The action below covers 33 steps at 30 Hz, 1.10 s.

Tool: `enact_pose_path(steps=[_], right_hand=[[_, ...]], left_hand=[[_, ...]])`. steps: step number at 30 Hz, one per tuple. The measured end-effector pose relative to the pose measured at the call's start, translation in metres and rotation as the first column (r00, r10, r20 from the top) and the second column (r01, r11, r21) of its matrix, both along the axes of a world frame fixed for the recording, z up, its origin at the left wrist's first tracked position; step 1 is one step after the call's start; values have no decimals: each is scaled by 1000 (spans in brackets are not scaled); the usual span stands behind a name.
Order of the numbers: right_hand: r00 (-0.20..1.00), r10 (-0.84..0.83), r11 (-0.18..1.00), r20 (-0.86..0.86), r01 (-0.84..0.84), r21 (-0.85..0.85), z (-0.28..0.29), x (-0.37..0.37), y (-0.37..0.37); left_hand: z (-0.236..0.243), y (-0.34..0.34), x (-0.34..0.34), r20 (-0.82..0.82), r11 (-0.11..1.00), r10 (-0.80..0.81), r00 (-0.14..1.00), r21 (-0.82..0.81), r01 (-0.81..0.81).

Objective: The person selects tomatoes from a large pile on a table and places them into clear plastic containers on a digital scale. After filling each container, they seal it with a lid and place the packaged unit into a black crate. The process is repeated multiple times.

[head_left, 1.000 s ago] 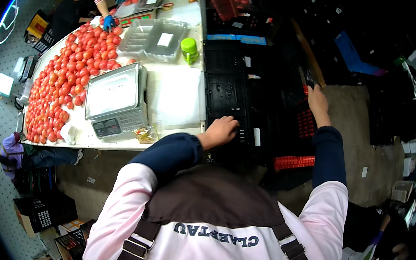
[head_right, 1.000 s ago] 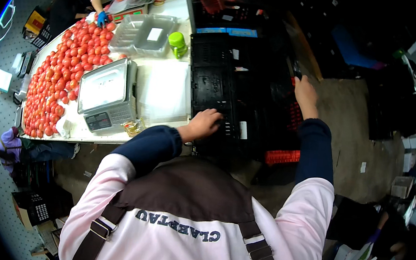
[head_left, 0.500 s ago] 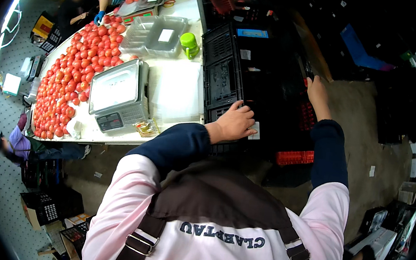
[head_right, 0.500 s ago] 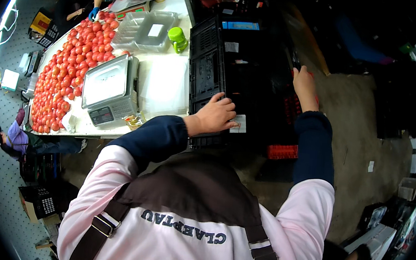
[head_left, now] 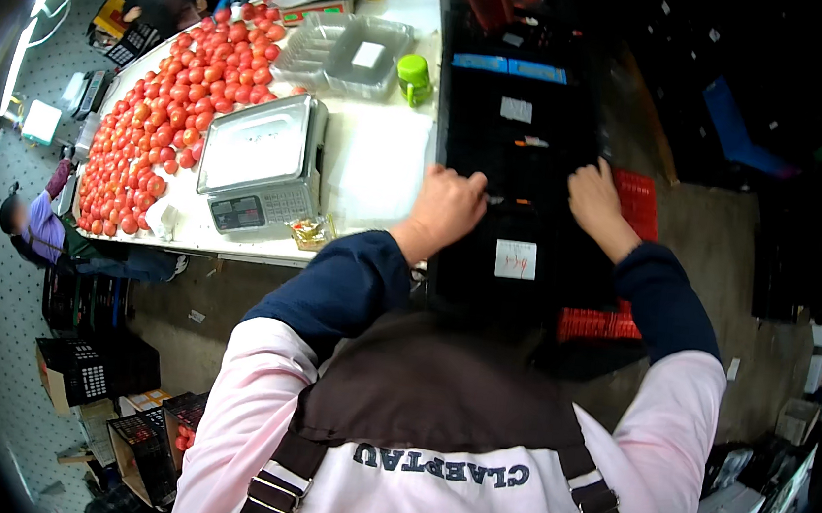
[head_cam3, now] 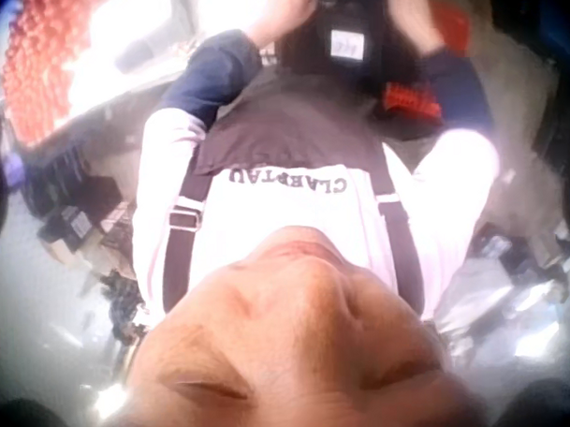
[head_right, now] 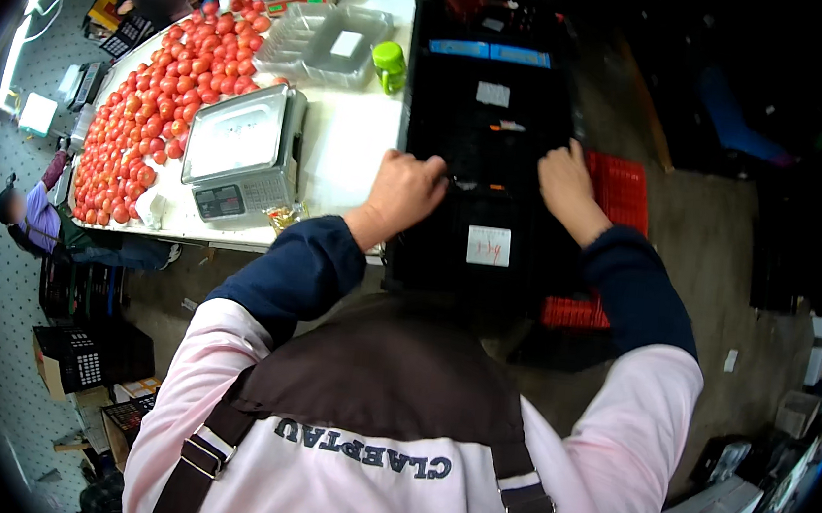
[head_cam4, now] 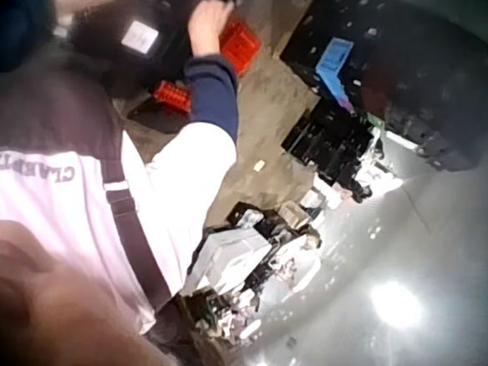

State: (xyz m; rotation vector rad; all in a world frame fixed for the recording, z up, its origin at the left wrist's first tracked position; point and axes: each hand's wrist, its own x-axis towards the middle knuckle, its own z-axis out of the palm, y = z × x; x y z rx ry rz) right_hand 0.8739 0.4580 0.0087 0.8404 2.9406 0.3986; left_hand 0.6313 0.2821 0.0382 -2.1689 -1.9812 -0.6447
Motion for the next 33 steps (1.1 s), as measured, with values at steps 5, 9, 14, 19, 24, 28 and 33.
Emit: enact_pose_path(steps=[5, 9, 14, 19, 24, 28, 33], right_hand=[[987, 158, 986, 34, -159, 56, -60, -33, -10], [981, 34, 984, 193, -67, 165, -37, -21, -6], [979, 169, 975, 112, -183, 126, 10, 76, 41], [908, 270, 933, 321, -329, 148, -1, 78, 48], [965, -8, 1000, 261, 5, 11, -89, 44, 44], [983, -121, 922, 136, 162, -351, -122, 11, -5], [984, -178, 952, -19, 167, -257, -122, -22, -23]], left_hand=[[6, -15, -28, 60, 999, 10, 998, -53, -7], [4, -21, -29, 87, 999, 24, 996, -44, -21], [1, -16, -25, 121, 999, 23, 992, -51, -17], [-2, -18, -26, 77, 997, 41, 996, -73, -35], [2, -15, -29, 109, 997, 69, 992, -40, -65], [-3, -11, -27, 160, 999, 43, 986, -33, -38], [-7, -26, -30, 211, 998, 58, 976, -12, -56]])
